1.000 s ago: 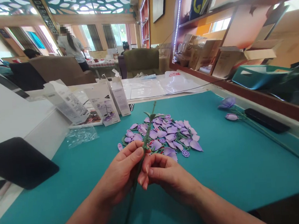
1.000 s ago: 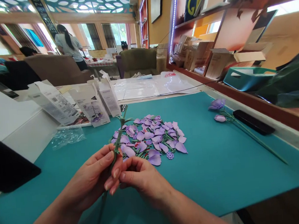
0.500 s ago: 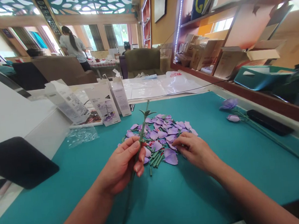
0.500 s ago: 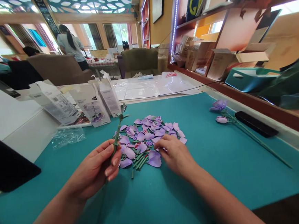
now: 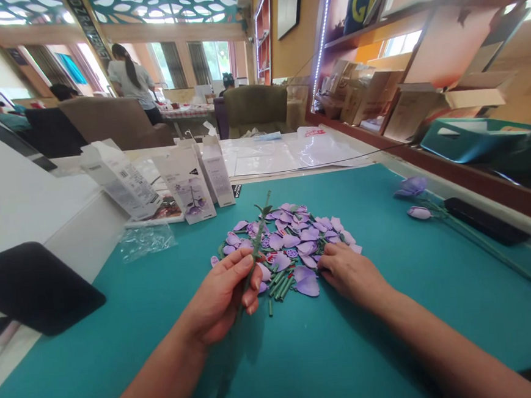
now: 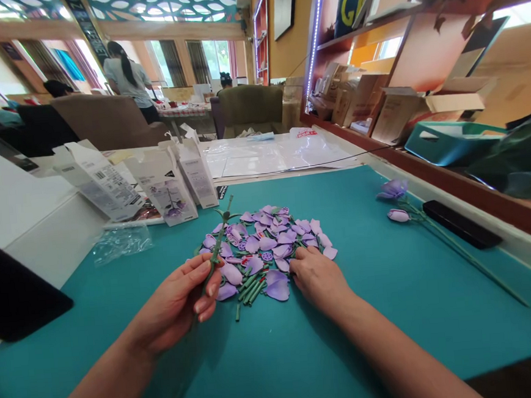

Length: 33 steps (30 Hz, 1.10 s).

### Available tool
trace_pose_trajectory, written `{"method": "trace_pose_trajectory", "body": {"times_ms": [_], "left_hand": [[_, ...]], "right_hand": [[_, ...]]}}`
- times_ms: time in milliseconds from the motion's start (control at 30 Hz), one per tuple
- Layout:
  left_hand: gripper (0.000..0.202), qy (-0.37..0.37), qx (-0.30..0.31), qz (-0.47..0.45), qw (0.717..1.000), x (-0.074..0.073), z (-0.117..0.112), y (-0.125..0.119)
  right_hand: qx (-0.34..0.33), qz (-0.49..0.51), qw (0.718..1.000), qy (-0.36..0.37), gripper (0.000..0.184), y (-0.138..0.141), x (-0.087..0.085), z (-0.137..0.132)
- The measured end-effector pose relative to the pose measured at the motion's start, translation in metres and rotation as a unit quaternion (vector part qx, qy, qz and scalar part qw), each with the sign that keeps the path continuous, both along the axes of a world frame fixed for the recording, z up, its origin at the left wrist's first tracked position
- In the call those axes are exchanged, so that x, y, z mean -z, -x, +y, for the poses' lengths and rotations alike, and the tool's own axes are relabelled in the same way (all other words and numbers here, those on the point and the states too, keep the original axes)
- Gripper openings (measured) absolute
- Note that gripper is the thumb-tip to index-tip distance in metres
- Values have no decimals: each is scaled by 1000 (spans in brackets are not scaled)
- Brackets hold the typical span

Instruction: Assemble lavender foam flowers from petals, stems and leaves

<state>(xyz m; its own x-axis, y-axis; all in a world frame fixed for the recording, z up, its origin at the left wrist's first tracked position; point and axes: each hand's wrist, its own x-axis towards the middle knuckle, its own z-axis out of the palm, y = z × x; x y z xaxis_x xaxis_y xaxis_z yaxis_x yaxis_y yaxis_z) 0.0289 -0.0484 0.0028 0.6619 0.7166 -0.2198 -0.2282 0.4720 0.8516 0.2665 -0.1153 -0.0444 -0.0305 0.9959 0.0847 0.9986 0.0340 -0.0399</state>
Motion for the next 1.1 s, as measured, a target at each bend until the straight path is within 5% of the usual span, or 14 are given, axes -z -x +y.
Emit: {"method": "trace_pose_trajectory", "body": {"times_ms": [200, 367, 567, 767, 1100], "left_hand": [[31, -23, -3, 0, 1000, -6, 4, 1], [24, -72, -10, 11, 997, -21, 11, -6], [21, -147, -45, 31, 988, -30, 22, -15], [18, -224, -90, 51, 969, -24, 32, -14], [28, -272, -106, 141, 946, -20, 29, -7]], "right_hand": [[15, 141, 989, -50, 11, -4, -13, 5], [29, 416, 906, -66, 3, 20, -50, 24], [-30, 548, 830, -104, 13, 53, -74, 55], [-62, 670, 737, -62, 19, 68, -73, 70], [-23, 766, 642, -8, 33, 85, -55, 65]]}}
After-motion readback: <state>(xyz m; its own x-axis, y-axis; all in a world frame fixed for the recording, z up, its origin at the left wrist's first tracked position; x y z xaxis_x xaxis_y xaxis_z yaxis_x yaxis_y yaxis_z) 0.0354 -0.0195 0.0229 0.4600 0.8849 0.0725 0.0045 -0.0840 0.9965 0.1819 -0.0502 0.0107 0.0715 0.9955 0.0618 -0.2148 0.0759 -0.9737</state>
